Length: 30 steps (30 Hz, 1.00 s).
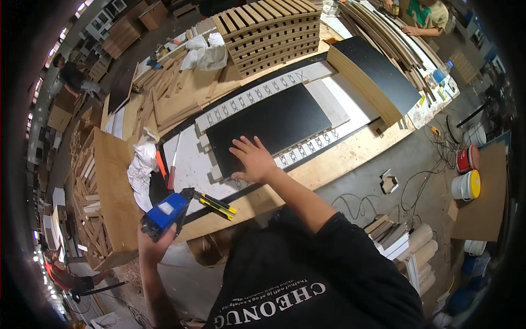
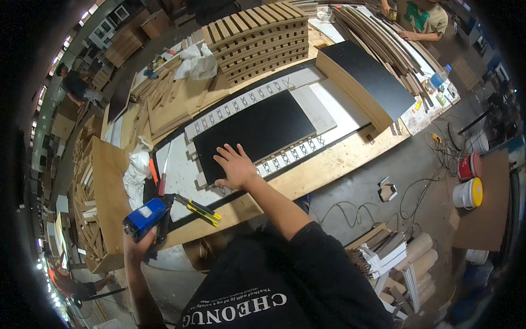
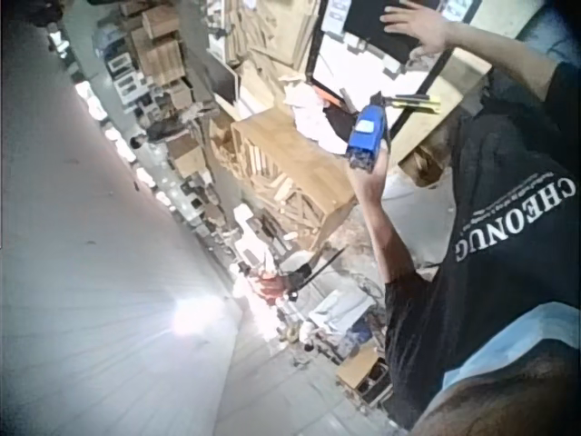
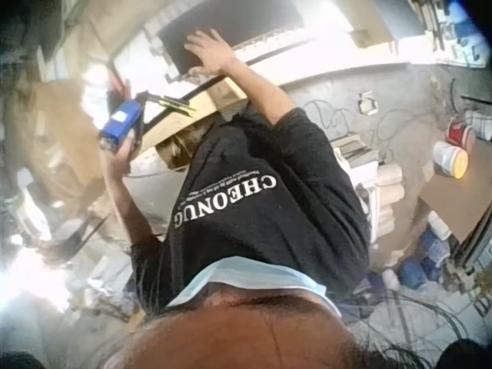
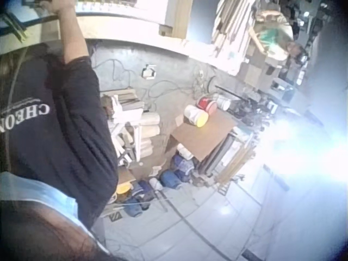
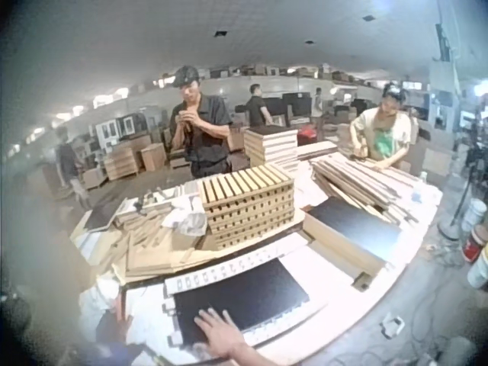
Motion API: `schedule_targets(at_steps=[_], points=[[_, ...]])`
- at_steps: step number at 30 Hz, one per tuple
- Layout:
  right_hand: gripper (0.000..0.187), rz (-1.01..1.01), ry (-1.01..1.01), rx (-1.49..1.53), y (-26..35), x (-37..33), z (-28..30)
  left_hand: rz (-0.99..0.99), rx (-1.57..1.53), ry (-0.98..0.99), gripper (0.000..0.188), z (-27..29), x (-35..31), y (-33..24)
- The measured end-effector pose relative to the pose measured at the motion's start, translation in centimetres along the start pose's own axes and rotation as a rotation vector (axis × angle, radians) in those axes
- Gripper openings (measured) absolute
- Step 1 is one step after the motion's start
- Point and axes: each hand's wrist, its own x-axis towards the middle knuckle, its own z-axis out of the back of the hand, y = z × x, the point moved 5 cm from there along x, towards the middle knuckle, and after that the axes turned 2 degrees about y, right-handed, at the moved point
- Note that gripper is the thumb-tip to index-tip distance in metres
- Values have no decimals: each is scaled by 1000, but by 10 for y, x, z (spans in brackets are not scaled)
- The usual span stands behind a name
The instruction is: The person assembles wooden slatted panels by positioning a black side board on a jig, using a pneumatic stapler to secure it, then hammering wooden slats into the slots, and finally wiping the completed slatted panel with a white cloth.
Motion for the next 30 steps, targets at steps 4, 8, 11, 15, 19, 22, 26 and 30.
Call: schedule_targets(at_steps=[4, 8, 11, 15, 19, 22, 26, 30], points=[[76, -37, 36, -46, -4, 18, 0, -114, -13, -27, 43, -3, 40, -12], [74, -46, 71, -84, -8, 47, 0, -173, -41, 104, 27, -17, 80, -50], [77, -35, 113, -132, -10, 72, 0, -371, 119, 101, 22, -19, 113, -58], [84, -104, 37, -123, -36, 106, 11, -221, 131, 120, 34, -19, 154, -55], [90, -185, 18, -64, -79, 120, 40, -185, 415, 42, 40, -18, 188, -57], [88, -186, 23, -30, -79, 127, 43, -401, 424, -89, 36, -23, 212, -49], [84, -239, 43, 23, -86, 130, 39, -192, 360, 209, 30, -40, 252, -68], [78, -246, 12, 56, -89, 129, 41, -162, 351, 235, 28, -49, 265, -71]])
